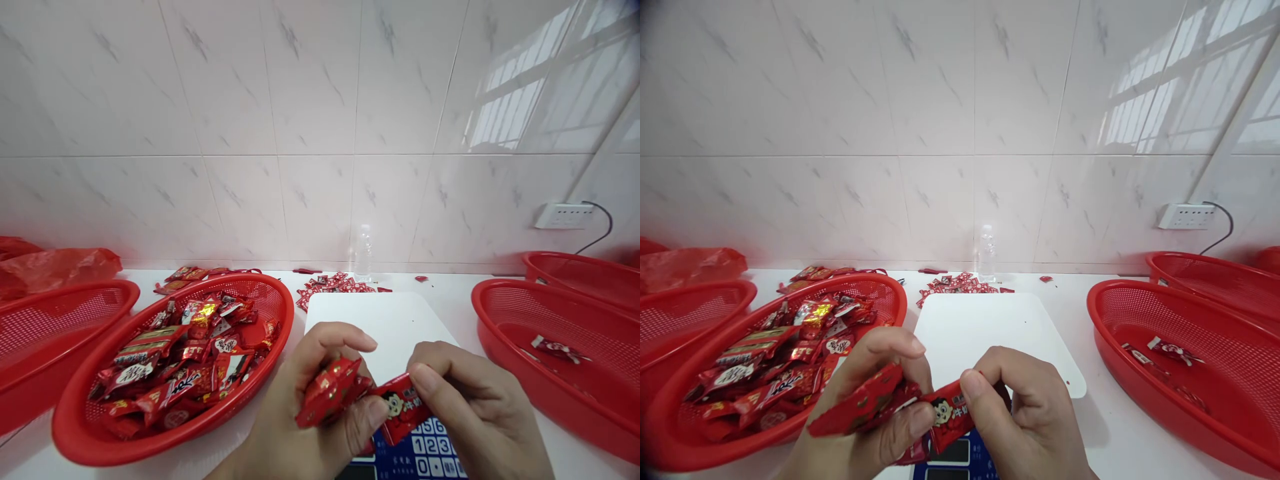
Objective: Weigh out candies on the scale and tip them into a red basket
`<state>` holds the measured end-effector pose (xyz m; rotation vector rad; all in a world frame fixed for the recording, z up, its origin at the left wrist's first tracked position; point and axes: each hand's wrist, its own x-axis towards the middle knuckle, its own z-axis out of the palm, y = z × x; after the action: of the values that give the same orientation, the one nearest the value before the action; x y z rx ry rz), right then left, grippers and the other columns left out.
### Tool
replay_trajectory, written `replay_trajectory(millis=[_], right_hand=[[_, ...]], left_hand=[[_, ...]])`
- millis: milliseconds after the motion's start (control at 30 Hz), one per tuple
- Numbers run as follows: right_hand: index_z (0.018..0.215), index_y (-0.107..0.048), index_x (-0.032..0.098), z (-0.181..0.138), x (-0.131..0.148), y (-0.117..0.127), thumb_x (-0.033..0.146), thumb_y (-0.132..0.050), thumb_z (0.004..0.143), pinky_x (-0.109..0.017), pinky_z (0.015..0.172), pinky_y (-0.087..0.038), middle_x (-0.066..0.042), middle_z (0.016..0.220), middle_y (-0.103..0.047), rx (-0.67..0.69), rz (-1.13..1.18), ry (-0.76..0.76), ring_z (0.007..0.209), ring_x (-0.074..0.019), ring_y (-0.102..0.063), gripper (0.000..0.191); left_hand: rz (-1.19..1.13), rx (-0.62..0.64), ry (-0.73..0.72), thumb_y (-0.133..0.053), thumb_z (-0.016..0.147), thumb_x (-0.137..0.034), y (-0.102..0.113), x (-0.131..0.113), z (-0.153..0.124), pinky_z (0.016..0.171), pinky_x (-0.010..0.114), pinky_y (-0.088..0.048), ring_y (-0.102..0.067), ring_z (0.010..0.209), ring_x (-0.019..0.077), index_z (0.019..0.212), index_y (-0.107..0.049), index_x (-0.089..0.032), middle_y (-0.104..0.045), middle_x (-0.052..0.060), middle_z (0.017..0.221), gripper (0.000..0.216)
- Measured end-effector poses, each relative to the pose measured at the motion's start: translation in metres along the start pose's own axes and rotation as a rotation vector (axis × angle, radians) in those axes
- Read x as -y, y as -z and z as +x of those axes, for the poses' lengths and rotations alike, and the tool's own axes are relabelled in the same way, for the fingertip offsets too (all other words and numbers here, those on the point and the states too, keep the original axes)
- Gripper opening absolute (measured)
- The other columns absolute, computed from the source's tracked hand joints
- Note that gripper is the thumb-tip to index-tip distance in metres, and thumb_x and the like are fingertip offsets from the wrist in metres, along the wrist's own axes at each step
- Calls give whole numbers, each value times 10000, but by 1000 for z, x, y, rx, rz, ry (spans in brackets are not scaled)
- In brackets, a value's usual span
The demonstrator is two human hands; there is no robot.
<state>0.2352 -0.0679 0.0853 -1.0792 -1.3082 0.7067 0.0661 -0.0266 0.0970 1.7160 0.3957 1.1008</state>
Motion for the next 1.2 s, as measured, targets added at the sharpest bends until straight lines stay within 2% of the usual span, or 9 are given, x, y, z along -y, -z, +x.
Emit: replay_trajectory(millis=[167, 300, 500, 700, 800, 900, 967, 1067, 1200], right_hand=[[562, -548, 195, -2, -2, -2, 466, -567, 855, -233, 483, -363, 12, 526, -513, -7, 42, -21, 515, -104, -413, 399], [584, -558, 190, 2, -1, -3, 458, -584, 853, -207, 461, -357, 20, 529, -513, -15, 79, -47, 504, -90, -405, 381], [617, -583, 183, 12, -2, 0, 477, -566, 872, -184, 496, -356, 26, 564, -560, 238, 62, -14, 532, -78, -454, 390], [573, -571, 187, 6, -1, -4, 506, -564, 859, -199, 481, -343, 26, 515, -529, 1, 12, -37, 508, -86, -456, 428], [587, -580, 193, 5, -5, -3, 488, -568, 866, -199, 488, -361, 28, 523, -514, -17, 27, -9, 511, -87, -452, 406], [825, -673, 256, 7, -11, -5, 489, -659, 805, -221, 607, -476, 14, 732, -631, 41, 116, 63, 653, -120, -569, 235], [1116, -636, 342, 9, -13, -10, 515, -705, 757, -290, 809, -526, -8, 1068, -661, 142, 236, 89, 933, -182, -633, 404], [1293, -533, 411, 10, -13, -20, 497, -590, 863, -389, 1072, -395, 9, 1385, -522, 319, 396, 78, 1280, -225, -478, 442], [1287, -538, 441, 7, -10, -25, 468, -480, 935, -439, 1168, -229, 64, 1471, -437, 374, 450, -1, 1387, -200, -343, 357]], left_hand=[[13, -145, -47, -655, 823, -170, -10, 1, -3, 458, 172, -327, -413, 512, 75, 1036, -556, -332, -482, -53, 659, 285], [-32, -138, -20, -648, 836, -173, -9, -1, -3, 468, 164, -346, -414, 516, 71, 1020, -543, -325, -488, -56, 658, 260], [-57, -117, 34, -623, 869, -193, 7, 5, 2, 575, 169, -420, -472, 624, 77, 1105, -497, -310, -520, -40, 749, 292], [-145, 2, 135, -689, 831, -227, 6, 7, 8, 578, 143, -396, -443, 609, 55, 1131, -486, -308, -526, -55, 729, 371], [-122, -23, 135, -689, 832, -228, 2, 10, 5, 605, 151, -417, -489, 651, 69, 1126, -481, -317, -570, -48, 761, 371], [-134, -64, 82, -641, 869, -212, -1, 12, 4, 652, 166, -454, -551, 710, 83, 1132, -473, -331, -604, -44, 814, 334], [-152, -72, 27, -624, 875, -169, -5, 10, 6, 668, 153, -468, -574, 715, 75, 1121, -487, -332, -619, -52, 822, 325], [-121, -89, -64, -635, 849, -107, -12, 2, 10, 709, 141, -483, -608, 766, 76, 1056, -544, -304, -644, -41, 901, 300], [-72, -138, -62, -620, 852, -107, -20, -2, 10, 721, 177, -503, -621, 762, 94, 1037, -546, -314, -651, -32, 924, 287]])
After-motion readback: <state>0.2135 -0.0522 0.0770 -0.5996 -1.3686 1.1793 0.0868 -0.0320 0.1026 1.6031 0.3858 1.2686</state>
